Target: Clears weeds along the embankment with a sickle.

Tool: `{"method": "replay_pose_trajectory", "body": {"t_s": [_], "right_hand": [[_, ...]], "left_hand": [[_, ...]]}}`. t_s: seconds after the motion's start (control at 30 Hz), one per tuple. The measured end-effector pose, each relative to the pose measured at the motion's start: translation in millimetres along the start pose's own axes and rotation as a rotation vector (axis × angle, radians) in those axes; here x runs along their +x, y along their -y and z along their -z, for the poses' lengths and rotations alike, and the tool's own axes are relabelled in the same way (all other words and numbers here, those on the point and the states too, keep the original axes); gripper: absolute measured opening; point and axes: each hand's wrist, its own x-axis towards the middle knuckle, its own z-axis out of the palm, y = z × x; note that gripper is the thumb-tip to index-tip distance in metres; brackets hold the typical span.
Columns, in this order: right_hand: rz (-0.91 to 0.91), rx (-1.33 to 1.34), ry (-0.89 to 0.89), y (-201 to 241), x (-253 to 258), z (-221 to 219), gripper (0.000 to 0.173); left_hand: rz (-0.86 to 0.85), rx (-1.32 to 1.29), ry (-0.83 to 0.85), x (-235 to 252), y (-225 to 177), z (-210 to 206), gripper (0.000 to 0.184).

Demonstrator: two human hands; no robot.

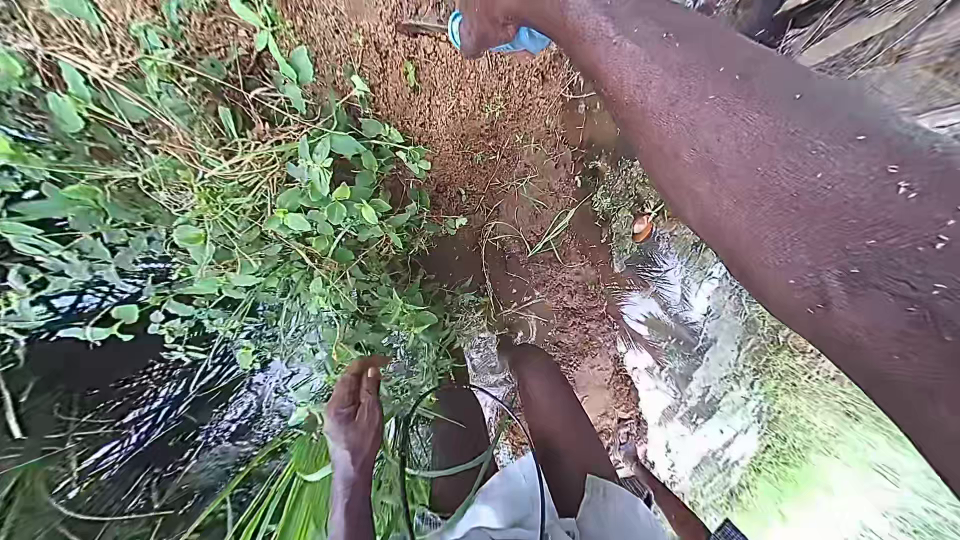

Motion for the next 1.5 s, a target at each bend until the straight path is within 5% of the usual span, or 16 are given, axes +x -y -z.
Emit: {"method": "replay_pose_trajectory", "body": {"t_s": [0.23,0.4,0.57,0.67,0.8,1.03,1.17,1.3,1.5], "right_hand": [[0.129,-0.132,-0.060,-2.0,6.0,-23.3,0.033],[0.141,-0.065,-0.217,-19.7,-9.8,-34.9,0.039],[0.089,0.188,-0.204,-49.8,-109.8,-85.4,0.044],[0.093,0.495,-0.309,-80.0,-162.1,-146.0,0.046],[0.108,0.997,-0.587,-97.6,-239.0,-280.5,0.051],[-0.557,1.455,-0.480,-94.9,-359.6,-493.0,0.039],[-0.808,1.667,-0.479,-75.4,-394.8,-536.8,0.039],[-0.872,1.780,-0.441,-49.8,-400.5,-563.5,0.033],[-0.829,1.829,-0.425,-33.3,-382.9,-587.1,0.038]], "left_hand": [[-0.084,-0.020,0.086,1.4,-8.2,-58.3,0.034],[0.014,0.014,0.109,-15.8,1.9,-90.5,0.035],[0.080,0.131,0.178,-22.1,18.4,-134.5,0.036],[0.107,0.241,0.286,0.1,21.1,-171.1,0.041],[0.105,0.368,0.428,49.4,28.9,-224.3,0.045],[-0.080,0.709,0.438,170.2,1.7,-318.3,0.065],[-0.102,0.800,0.357,235.0,-29.2,-376.4,0.073],[-0.030,0.783,0.273,270.5,-35.3,-421.5,0.092],[-0.072,0.897,0.279,296.4,-22.5,-444.0,0.076]]}}
